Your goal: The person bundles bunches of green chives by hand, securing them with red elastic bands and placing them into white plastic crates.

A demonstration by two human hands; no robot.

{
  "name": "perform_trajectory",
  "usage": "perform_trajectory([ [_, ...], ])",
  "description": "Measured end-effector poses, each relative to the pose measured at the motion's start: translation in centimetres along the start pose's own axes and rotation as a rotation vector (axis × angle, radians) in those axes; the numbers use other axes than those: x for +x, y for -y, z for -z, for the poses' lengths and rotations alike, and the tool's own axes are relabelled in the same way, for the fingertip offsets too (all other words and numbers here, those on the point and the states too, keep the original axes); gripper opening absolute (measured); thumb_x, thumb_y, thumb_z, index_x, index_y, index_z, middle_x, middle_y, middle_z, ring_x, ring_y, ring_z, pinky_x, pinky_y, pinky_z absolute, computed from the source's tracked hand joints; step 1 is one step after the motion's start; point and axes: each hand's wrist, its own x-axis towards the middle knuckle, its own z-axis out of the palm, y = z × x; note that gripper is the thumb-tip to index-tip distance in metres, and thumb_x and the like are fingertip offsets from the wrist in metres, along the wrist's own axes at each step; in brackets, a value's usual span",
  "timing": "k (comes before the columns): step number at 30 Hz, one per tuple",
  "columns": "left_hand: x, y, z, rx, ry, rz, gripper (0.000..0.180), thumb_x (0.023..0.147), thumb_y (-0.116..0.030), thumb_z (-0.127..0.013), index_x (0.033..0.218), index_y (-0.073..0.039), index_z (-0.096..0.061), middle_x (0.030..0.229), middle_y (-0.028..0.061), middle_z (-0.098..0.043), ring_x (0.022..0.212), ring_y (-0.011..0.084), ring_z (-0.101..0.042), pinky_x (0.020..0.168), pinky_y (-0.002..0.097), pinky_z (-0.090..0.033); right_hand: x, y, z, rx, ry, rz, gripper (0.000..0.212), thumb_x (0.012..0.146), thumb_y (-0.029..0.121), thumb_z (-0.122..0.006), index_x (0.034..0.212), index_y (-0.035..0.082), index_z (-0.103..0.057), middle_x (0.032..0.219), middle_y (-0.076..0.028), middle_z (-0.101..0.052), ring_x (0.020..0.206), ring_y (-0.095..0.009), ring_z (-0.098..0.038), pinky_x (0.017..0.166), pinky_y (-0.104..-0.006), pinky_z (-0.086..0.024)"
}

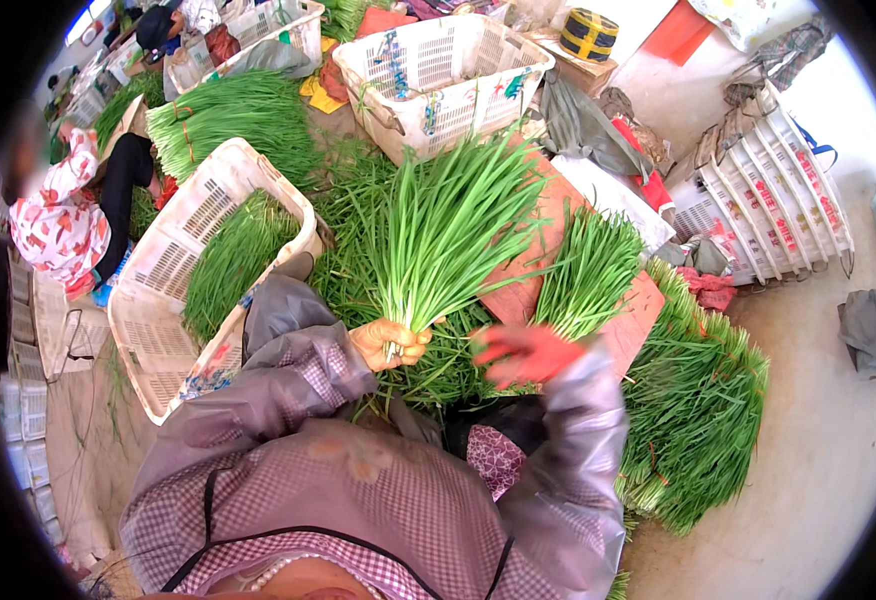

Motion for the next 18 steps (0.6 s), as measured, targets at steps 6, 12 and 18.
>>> perform_trajectory([
  [6,-1.1,0.2,-1.6,0.363,-0.103,-0.101,0.045,0.073,-0.008,-0.073,0.114,-0.004,-0.057,0.087,0.0063,-0.062,0.065,0.0146,-0.055,0.056,0.0266,-0.046,7.3,-6.1,-5.5,0.054,-0.167,0.210,0.100,0.076,0.036,-0.079,0.147,-0.002,-0.019,0.141,-0.021,-0.042,0.126,-0.028,-0.046,0.102,-0.0381,-0.042],
  [12,-2.1,-1.8,-4.8,0.900,-0.280,-0.304,0.035,0.067,-0.011,-0.075,0.099,-0.004,-0.062,0.078,0.0045,-0.063,0.062,0.0116,-0.059,0.051,0.0249,-0.046,7.4,0.3,-7.2,0.291,-0.213,0.790,0.098,0.076,0.029,-0.079,0.146,0.001,-0.017,0.144,-0.013,-0.036,0.131,-0.025,-0.039,0.109,-0.0394,-0.033],
  [18,-2.4,-4.2,-10.1,2.176,-0.844,-0.411,0.065,0.067,-0.014,-0.067,0.128,-0.004,-0.048,0.096,0.0214,-0.066,0.086,0.0398,-0.063,0.077,0.0457,-0.051,16.0,-4.3,-6.3,0.407,-0.267,0.911,0.069,0.075,0.019,-0.080,0.135,0.006,-0.048,0.132,-0.007,-0.054,0.121,-0.022,-0.049,0.106,-0.0385,-0.037],
])
